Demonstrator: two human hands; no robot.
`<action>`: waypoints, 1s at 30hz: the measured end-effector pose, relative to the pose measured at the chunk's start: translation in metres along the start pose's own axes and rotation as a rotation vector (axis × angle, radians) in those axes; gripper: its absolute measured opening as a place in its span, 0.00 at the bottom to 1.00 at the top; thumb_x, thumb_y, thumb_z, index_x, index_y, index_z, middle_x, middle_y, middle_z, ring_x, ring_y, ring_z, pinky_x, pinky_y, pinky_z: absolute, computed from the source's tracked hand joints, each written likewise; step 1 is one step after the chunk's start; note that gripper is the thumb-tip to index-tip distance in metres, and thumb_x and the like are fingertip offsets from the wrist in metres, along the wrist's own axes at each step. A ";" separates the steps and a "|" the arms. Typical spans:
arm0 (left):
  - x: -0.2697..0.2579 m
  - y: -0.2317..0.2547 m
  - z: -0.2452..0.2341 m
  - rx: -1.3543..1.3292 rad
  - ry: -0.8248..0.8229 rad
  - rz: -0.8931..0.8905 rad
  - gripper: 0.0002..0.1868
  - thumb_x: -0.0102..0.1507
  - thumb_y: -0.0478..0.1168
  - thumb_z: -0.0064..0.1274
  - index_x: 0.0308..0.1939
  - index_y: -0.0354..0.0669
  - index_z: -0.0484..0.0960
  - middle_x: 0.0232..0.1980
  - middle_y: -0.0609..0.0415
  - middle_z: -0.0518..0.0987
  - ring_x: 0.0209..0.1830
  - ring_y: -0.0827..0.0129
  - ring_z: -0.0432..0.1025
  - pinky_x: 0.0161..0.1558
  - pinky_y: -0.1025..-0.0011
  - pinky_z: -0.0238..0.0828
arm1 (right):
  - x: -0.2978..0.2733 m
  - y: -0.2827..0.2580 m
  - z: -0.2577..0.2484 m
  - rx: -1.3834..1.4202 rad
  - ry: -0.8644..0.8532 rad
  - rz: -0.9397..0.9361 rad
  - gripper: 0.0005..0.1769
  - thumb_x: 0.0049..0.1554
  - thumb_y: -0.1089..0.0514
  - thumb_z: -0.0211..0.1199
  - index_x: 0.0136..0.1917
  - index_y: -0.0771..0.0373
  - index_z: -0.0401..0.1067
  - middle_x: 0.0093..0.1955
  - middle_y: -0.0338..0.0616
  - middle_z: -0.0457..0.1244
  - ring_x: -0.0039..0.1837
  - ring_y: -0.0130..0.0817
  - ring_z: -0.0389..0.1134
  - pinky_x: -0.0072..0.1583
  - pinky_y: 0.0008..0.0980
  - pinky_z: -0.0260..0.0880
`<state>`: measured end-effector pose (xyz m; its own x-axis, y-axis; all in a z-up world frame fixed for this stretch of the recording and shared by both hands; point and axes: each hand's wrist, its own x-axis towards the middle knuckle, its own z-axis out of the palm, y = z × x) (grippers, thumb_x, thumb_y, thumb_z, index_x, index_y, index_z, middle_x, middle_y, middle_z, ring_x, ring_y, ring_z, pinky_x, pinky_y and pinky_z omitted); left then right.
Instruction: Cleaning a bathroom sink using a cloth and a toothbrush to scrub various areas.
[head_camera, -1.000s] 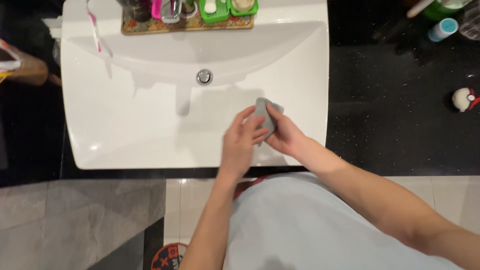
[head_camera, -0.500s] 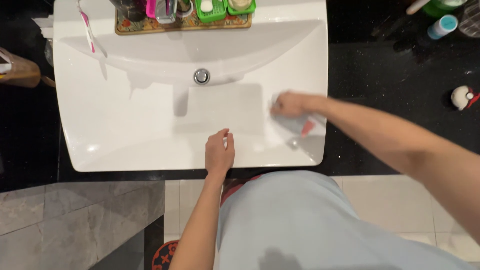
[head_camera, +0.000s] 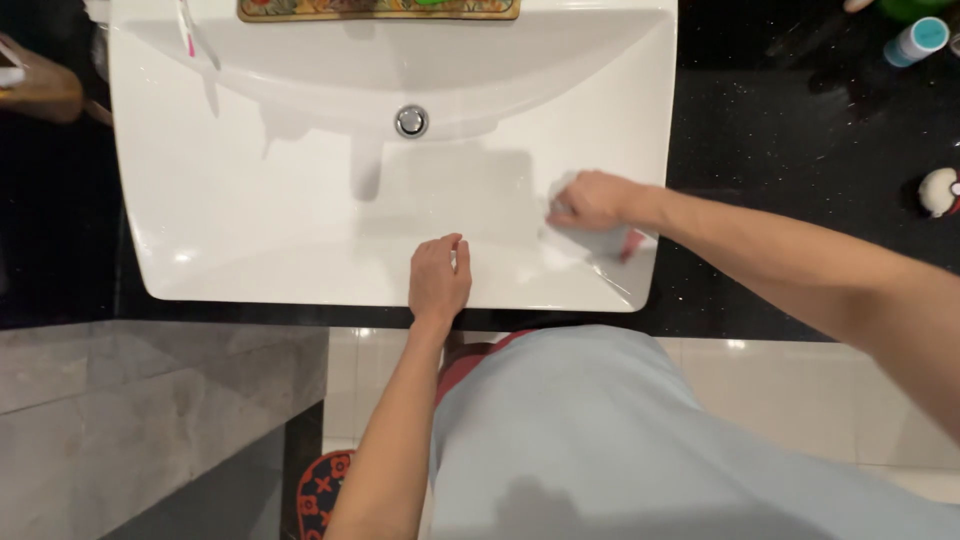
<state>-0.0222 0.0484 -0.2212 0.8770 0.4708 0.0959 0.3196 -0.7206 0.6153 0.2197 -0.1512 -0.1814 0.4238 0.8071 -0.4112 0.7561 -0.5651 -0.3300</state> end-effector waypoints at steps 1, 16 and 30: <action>0.003 -0.001 -0.002 0.004 0.008 0.011 0.15 0.69 0.45 0.48 0.48 0.39 0.84 0.44 0.48 0.83 0.53 0.52 0.73 0.58 0.56 0.67 | 0.001 0.001 -0.010 -0.002 0.014 -0.001 0.27 0.60 0.37 0.56 0.41 0.63 0.79 0.39 0.60 0.70 0.44 0.59 0.71 0.53 0.51 0.72; 0.005 0.006 -0.008 -0.040 -0.069 -0.042 0.17 0.69 0.47 0.46 0.49 0.40 0.84 0.46 0.50 0.83 0.56 0.54 0.71 0.59 0.58 0.65 | -0.030 -0.007 -0.020 0.614 0.096 0.166 0.19 0.54 0.64 0.53 0.60 0.60 0.69 0.55 0.49 0.63 0.40 0.43 0.71 0.37 0.38 0.74; 0.008 -0.001 0.002 -0.037 -0.055 0.005 0.17 0.70 0.47 0.46 0.49 0.40 0.84 0.49 0.50 0.84 0.57 0.55 0.72 0.61 0.58 0.65 | -0.015 0.009 0.004 0.040 0.268 -0.013 0.15 0.55 0.52 0.63 0.56 0.48 0.79 0.47 0.41 0.69 0.42 0.39 0.75 0.49 0.40 0.75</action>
<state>-0.0146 0.0515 -0.2227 0.8972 0.4379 0.0567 0.3025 -0.7031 0.6436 0.2182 -0.1698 -0.1818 0.5355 0.8276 -0.1685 0.7442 -0.5567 -0.3690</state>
